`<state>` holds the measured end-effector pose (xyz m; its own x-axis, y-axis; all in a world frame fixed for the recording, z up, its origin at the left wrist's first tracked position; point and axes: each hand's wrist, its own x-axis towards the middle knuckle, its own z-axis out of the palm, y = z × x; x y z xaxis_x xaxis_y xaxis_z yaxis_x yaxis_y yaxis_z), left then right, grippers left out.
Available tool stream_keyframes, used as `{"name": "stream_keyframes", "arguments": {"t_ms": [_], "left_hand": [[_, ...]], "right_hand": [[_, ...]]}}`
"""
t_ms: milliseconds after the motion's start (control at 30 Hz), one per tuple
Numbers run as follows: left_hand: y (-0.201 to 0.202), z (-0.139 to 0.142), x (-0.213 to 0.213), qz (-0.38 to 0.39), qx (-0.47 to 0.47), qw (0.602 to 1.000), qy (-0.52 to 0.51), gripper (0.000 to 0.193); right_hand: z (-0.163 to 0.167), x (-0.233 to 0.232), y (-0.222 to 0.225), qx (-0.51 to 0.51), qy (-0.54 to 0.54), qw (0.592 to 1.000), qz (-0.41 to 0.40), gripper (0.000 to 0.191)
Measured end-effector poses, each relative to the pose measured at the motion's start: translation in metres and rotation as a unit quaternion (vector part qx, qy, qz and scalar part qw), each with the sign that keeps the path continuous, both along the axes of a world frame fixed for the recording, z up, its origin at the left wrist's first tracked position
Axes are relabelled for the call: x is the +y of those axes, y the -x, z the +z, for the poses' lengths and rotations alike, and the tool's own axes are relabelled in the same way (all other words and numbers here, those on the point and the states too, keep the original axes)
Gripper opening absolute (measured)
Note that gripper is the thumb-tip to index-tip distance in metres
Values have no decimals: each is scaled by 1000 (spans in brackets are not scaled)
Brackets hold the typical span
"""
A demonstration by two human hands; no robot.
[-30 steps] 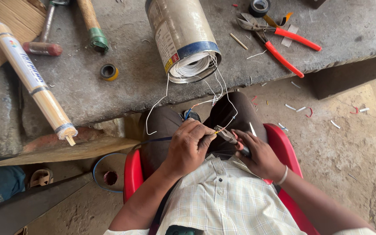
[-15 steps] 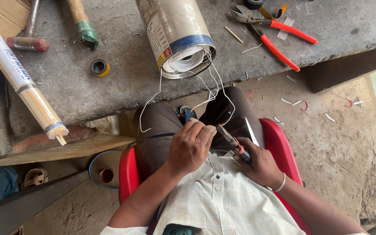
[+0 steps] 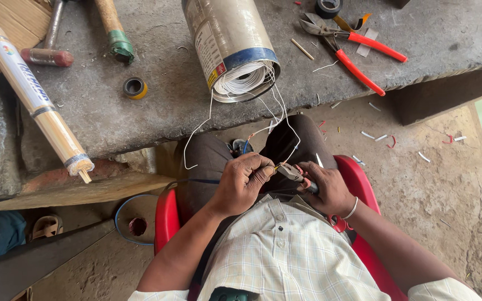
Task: The person strips insulation from several colored wires, twists the exposed strands, and crimps connectors onto the wire ends using pliers. The person then slides heat-shrink tubing over the connections and trims excess tubing with scissors.
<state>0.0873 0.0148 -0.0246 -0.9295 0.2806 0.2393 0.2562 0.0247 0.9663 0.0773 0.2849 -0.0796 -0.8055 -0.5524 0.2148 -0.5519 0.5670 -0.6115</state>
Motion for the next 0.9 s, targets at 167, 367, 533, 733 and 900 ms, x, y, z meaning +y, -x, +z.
{"name": "stream_keyframes", "arguments": {"t_ms": [167, 367, 533, 733, 900], "left_hand": [[4, -6, 1, -17, -31, 999, 1, 16], [0, -6, 8, 86, 146, 968, 187, 14], [-14, -7, 18, 132, 224, 915, 307, 20], [-36, -7, 20, 187, 296, 869, 350, 37], [-52, -18, -23, 275, 178, 917, 227, 23]], "right_hand": [[0, -2, -8, -25, -23, 999, -29, 53], [-4, 16, -24, -124, -46, 989, -59, 59], [-7, 35, -28, -211, 127, 963, -112, 28], [45, 57, 21, -249, 49, 950, -182, 82], [83, 32, 73, 100, -104, 976, -164, 73]]}}
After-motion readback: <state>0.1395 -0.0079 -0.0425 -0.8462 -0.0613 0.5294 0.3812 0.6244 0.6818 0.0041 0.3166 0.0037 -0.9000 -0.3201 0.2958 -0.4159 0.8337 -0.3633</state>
